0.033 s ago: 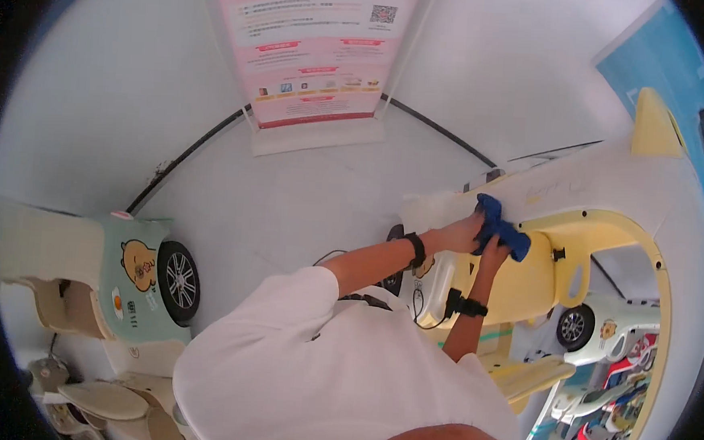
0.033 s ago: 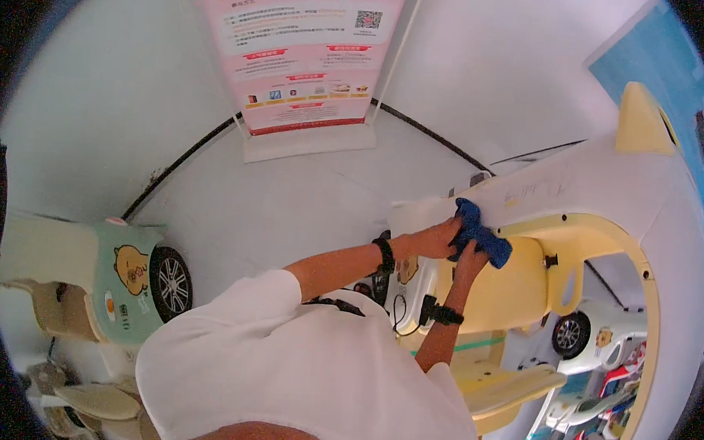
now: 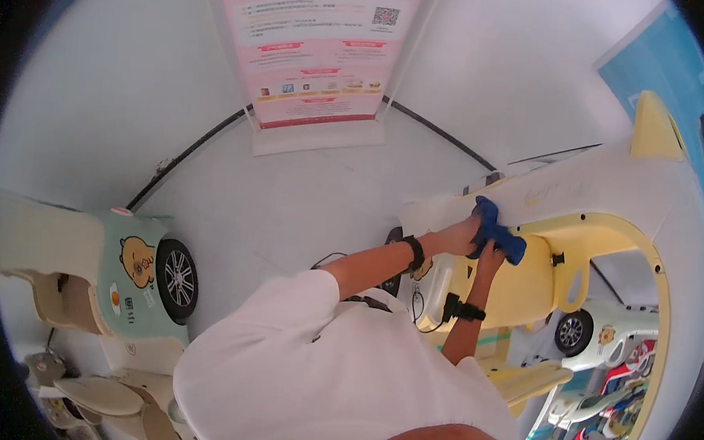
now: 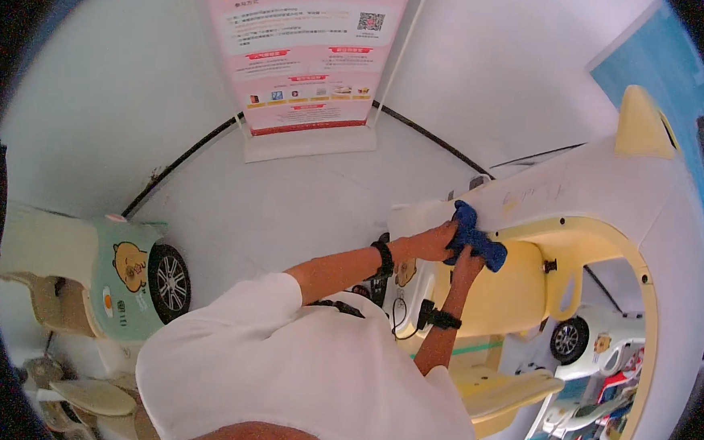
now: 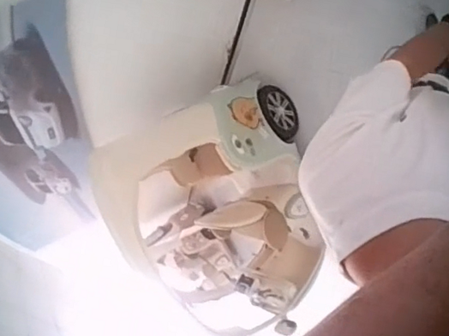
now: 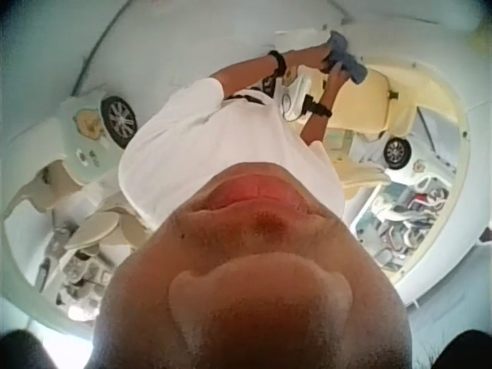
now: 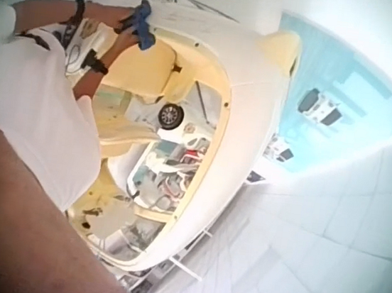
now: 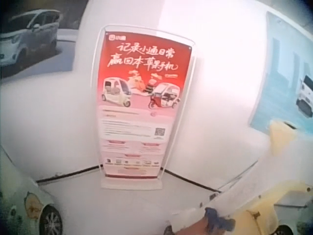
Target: The person cleans showroom vehicles and fixtures by wiping down small electric cars, door frames, scooter seats, and vehicle bodies with a cloth.
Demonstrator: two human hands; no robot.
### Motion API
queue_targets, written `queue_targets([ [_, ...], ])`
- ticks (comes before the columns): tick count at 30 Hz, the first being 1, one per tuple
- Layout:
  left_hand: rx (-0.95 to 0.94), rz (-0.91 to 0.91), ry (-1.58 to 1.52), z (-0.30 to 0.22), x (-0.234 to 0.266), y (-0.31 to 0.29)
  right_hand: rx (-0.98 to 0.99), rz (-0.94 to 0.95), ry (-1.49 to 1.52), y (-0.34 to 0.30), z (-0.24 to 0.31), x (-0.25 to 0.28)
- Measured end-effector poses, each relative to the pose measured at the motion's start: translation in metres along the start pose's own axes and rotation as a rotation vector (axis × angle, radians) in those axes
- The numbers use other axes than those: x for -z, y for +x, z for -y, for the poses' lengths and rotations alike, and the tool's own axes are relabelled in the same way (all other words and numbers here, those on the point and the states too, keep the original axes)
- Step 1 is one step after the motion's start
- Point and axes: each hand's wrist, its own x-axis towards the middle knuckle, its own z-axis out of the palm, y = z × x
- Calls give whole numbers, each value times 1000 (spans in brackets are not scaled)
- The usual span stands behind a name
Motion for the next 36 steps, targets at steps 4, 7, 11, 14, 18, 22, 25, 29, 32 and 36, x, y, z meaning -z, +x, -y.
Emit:
queue_targets([
  [4,-83,21,82,33,-10,10,6,267,-154,18,-41,13],
  [7,38,-88,193,45,-19,-1,180,362,-256,28,-79,10],
  [11,248,-284,331,53,-34,-6,352,584,-178,37,-131,-5],
  [14,400,-388,403,41,-33,-2,213,867,76,64,-131,10],
  [18,74,-565,249,-3,-1,20,548,818,-173,65,-35,32],
  [22,-259,-335,232,-84,19,56,395,403,-110,76,40,79],
  [25,-412,-233,279,-141,32,56,427,74,351,66,84,84],
  [29,-490,-64,211,-185,33,50,329,-104,163,57,115,82],
  [32,-438,13,191,-159,40,63,334,-122,336,61,119,60],
  [36,-345,92,173,-113,38,62,284,-108,258,57,91,47],
])
